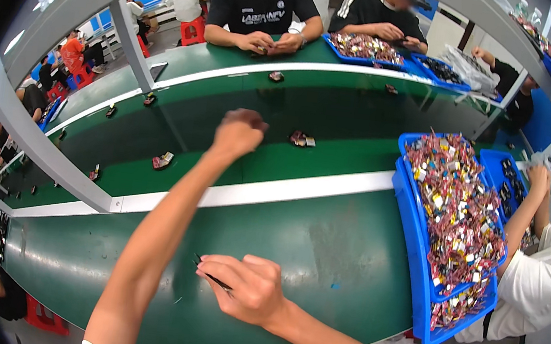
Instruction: Manually assemble components on a small circuit board or electronic part on an assembly line.
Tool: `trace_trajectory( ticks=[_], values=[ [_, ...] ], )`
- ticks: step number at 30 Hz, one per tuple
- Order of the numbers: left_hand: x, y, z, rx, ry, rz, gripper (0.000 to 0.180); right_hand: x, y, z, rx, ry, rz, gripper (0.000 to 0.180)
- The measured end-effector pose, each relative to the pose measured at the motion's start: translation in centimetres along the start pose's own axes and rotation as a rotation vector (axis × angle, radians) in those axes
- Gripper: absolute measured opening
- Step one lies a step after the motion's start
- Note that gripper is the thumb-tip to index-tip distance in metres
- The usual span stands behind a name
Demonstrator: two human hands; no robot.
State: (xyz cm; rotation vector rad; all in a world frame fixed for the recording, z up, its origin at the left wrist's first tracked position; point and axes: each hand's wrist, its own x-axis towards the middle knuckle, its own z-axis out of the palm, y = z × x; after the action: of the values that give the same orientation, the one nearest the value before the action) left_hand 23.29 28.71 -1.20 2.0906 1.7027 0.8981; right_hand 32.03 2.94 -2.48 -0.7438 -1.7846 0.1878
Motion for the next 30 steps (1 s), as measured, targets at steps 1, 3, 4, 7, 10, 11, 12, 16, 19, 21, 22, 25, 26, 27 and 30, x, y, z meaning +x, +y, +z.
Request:
trace_trajectory(
  ticks=[1,3,4,7,10,11,12,16,19,21,22,25,26,27,30],
  values=[
    [0.6,1.1,1.2,0.063,-0.055,-0.028,0.027,-0.1,0.1,0.1,0.005,-0.009,-0.017,0.023],
    [1.3,2.0,3.5,0.003,-0.028,-0.029,0.028,-0.1,0.2,0.5,0.011,-0.019,-0.02,0.022],
    [1.8,1.9,4.5,-0.043,-0.034,-0.047,0.029,0.1,-0.2,0.4,0.01,-0.047,-0.002,0.022],
    [1.7,3.2,6.5,-0.117,-0.056,0.014,0.023,-0.4,0.2,0.7,-0.002,-0.034,-0.031,0.022],
    [1.5,3.2,6.4,-0.114,-0.036,-0.034,0.023,0.0,-0.3,0.4,0.003,-0.054,-0.02,0.021],
    [1.5,2.9,6.2,-0.172,-0.042,-0.035,0.024,0.1,-0.4,0.4,-0.001,-0.046,-0.023,0.022],
    [1.4,2.1,6.0,-0.222,-0.046,-0.044,0.025,0.2,-0.4,0.4,0.001,-0.054,-0.042,0.022],
    [-0.6,-0.3,4.9,-0.436,0.042,-0.025,0.022,0.5,-0.6,0.7,-0.003,-0.053,-0.035,0.022],
    [-5.2,1.1,2.3,-0.748,-0.076,-0.112,0.018,0.3,-0.4,-0.3,-0.038,-0.084,0.01,0.023],
    [-8.4,0.3,-0.6,-0.852,-0.076,-0.201,0.016,0.6,-1.1,-0.1,0.002,-0.089,0.004,0.024],
    [-9.8,-0.4,-1.5,-0.84,-0.065,-0.212,0.016,0.5,-1.2,-0.1,0.001,-0.095,0.011,0.024],
    [-13.9,-2.0,-4.7,-0.82,-0.152,-0.249,0.015,0.0,-1.0,0.5,0.065,-0.069,0.058,0.025],
    [-15.0,-2.2,-5.4,-0.809,-0.167,-0.26,0.016,0.2,-0.8,0.5,0.114,-0.052,0.095,0.023],
    [-16.2,-2.3,-6.3,-0.797,-0.184,-0.271,0.018,0.3,-1.2,0.6,0.106,-0.047,0.1,0.023],
    [-19.6,-1.9,-7.6,-0.802,-0.227,-0.276,0.019,-0.1,-1.4,-0.5,0.171,-0.07,0.396,0.022]
  ],
)
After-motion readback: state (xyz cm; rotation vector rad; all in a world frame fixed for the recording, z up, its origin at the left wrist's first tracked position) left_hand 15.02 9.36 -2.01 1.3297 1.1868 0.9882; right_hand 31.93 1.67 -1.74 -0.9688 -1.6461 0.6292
